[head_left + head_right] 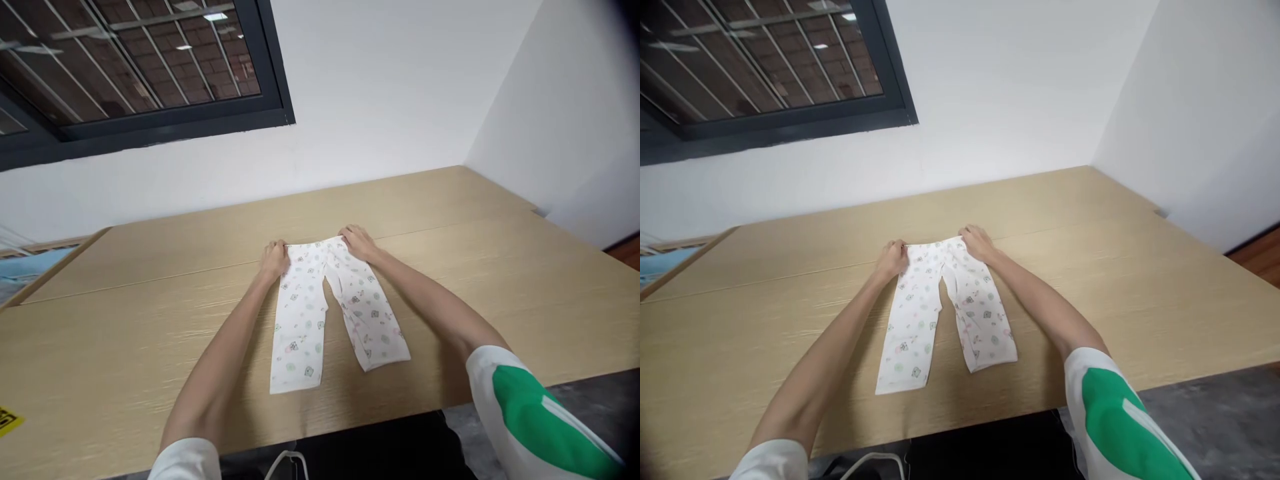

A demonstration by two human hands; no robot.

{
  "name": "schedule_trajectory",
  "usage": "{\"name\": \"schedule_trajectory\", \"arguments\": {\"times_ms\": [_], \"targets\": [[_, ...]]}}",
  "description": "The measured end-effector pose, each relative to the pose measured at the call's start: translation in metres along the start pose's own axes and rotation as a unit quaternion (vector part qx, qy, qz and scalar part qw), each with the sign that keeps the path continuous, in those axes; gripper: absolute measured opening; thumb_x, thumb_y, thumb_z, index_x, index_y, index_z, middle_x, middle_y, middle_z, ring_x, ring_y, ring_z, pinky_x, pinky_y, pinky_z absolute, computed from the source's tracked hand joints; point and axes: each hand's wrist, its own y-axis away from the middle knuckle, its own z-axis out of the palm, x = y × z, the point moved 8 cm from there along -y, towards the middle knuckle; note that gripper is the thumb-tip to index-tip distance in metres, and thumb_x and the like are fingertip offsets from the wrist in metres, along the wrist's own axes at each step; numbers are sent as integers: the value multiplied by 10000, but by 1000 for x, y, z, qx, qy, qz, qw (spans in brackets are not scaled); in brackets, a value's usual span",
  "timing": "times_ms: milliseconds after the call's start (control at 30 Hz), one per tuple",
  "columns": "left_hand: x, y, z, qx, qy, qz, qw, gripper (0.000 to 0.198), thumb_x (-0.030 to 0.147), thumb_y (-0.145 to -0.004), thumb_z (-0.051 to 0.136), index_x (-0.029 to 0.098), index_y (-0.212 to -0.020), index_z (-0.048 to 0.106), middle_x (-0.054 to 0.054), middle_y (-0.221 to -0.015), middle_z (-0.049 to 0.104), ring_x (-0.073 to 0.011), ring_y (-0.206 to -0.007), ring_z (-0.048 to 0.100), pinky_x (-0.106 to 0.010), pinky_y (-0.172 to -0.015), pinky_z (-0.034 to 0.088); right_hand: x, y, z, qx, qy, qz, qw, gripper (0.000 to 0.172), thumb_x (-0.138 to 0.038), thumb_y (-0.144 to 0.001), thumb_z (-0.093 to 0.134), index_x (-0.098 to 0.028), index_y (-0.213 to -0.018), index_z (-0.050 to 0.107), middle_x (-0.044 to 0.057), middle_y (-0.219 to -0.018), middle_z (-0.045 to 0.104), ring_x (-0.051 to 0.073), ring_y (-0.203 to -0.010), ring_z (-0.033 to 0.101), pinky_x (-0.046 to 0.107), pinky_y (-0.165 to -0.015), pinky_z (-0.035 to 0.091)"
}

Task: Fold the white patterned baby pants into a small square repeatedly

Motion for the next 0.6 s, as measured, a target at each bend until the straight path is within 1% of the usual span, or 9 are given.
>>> {"name": "schedule_trajectory", "arguments": {"times_ms": [133, 200, 267, 333, 400, 467, 533, 567, 600], "targets": [[1, -3, 5, 13, 0, -27, 1000, 318, 229, -1024, 410, 166, -1230, 644, -201, -1263, 642, -333, -1242, 598, -472, -1077, 452, 6, -11, 8, -15, 23, 1, 1000, 351, -112, -1031, 400, -155, -1234, 682, 162, -1212, 655, 297, -1148, 552, 400, -1002, 403], [4, -1, 4, 13, 2, -32, 999, 318, 216, -1022, 405, 166, -1220, 649, -196, -1245, 646, -325, -1234, 604, -467, -1077, 456, 7, -13, 11, -23, 25, -2, 999, 362, -108, -1024, 406, -167, -1249, 684, 156, -1222, 651, 296, -1158, 550, 398, -1008, 399], [12, 2, -4, 17, 4, -32, 999, 316, 195, -1013, 415, 167, -1231, 641, -187, -1241, 642, -319, -1244, 597, -469, -1086, 452, 9, -14, 12, -24, 22, 2, 999, 365, -126, -1028, 407, -181, -1259, 683, 150, -1240, 645, 294, -1169, 548, 402, -1019, 394], [29, 8, -15, 24, 6, -19, 1000, 322, 176, -1003, 426, 166, -1264, 614, -182, -1268, 628, -313, -1280, 571, -470, -1107, 435, 11, -14, 11, -18, 18, 15, 1000, 357, -161, -1035, 414, -184, -1281, 672, 155, -1276, 635, 303, -1195, 542, 422, -1037, 386], [57, 24, -24, 23, 11, 14, 1000, 310, 179, -1010, 427, 164, -1268, 598, -173, -1287, 625, -292, -1280, 565, -446, -1106, 433, 15, -14, 10, -9, 4, 44, 999, 347, -203, -1033, 447, -178, -1315, 648, 167, -1332, 622, 314, -1248, 526, 446, -1072, 368], [98, 53, -22, -8, 23, 70, 997, 246, 212, -1030, 439, 171, -1185, 626, -142, -1217, 673, -246, -1164, 620, -382, -1024, 478, 23, -16, 9, -6, -25, 99, 995, 347, -242, -1026, 480, -172, -1332, 627, 172, -1371, 618, 318, -1297, 515, 461, -1103, 352], [142, 96, -8, -68, 34, 130, 989, 183, 313, -1020, 522, 201, -1010, 666, -73, -1004, 730, -201, -921, 668, -325, -856, 518, 31, -19, 9, -15, -51, 153, 987, 317, -260, -1016, 498, -172, -1284, 643, 168, -1353, 642, 316, -1289, 539, 469, -1097, 364], [166, 122, 4, -112, 38, 167, 979, 254, 389, -1019, 531, 208, -913, 674, -57, -896, 731, -196, -816, 670, -322, -775, 519, 34, -20, 10, -23, -59, 170, 983, 284, -258, -1008, 506, -177, -1230, 663, 160, -1317, 665, 312, -1257, 565, 468, -1080, 379], [190, 152, 20, -176, 29, 227, 957, 347, 450, -1031, 488, 205, -878, 680, -70, -848, 730, -216, -774, 677, -344, -728, 515, 36, -22, 10, -30, -62, 179, 981, 246, -251, -997, 518, -183, -1168, 682, 150, -1272, 690, 306, -1215, 593, 464, -1059, 394]]}}
